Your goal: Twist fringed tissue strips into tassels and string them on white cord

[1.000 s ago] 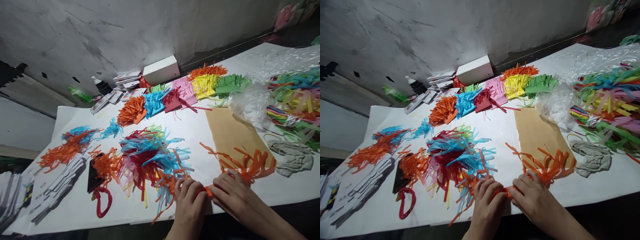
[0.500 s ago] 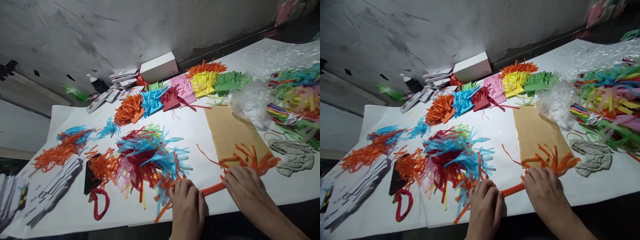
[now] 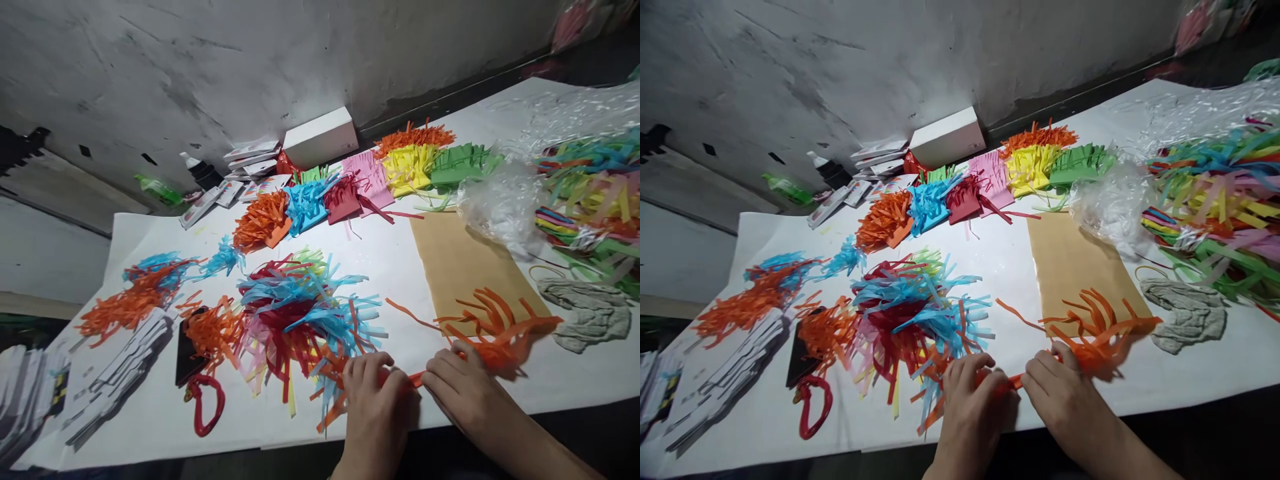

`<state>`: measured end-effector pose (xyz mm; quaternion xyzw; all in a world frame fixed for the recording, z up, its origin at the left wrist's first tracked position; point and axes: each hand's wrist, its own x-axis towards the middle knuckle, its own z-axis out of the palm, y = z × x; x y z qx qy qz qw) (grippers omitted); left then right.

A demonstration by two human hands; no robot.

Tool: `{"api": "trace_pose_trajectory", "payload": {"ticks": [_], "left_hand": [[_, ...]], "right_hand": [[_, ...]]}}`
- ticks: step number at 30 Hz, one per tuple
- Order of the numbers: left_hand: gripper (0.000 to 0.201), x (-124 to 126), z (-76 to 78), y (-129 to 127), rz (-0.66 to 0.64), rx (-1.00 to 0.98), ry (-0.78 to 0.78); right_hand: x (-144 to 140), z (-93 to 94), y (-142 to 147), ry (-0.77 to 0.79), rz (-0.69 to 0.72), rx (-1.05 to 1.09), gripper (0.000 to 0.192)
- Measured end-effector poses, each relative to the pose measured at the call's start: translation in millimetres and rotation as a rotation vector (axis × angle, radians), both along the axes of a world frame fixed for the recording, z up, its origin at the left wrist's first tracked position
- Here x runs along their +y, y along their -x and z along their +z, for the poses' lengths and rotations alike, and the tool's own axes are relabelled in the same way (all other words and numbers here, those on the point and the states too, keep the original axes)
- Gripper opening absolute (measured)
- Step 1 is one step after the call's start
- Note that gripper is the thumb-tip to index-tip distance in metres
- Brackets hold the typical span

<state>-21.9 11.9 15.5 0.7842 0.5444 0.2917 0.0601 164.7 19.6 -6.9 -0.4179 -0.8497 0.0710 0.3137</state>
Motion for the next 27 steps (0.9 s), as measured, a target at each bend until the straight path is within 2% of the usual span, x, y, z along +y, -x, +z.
{"api": "trace_pose_trajectory", "payload": {"ticks": [7, 12, 17, 21, 27], "left_hand": [[0.020, 12, -1.0, 2, -0.189, 0.038, -0.079], [0.013, 17, -5.2, 2, -0.220, -0.003, -0.055], [0.016, 10, -1.2, 4, -0.141, -0.087, 0.047], [0.019, 2, 4.9, -1, -0.068, -0.119, 0.111], [0.016, -1, 2.5, -12, 0.077, -0.067, 0.132]], "right_hand": [[6, 2.2, 4, -0.029, -0.005, -0.015, 0.030], [4, 0.3, 10, -0.064, -0.015, -0.072, 0.030], [5, -6.2, -8, -0.095, -0.119, -0.154, 0.026], [10, -4.4, -25, -0.102, -0.187, -0.094, 0.027], [13, 2.7, -24, -0.058, -0.253, -0.167, 0.029]]}}
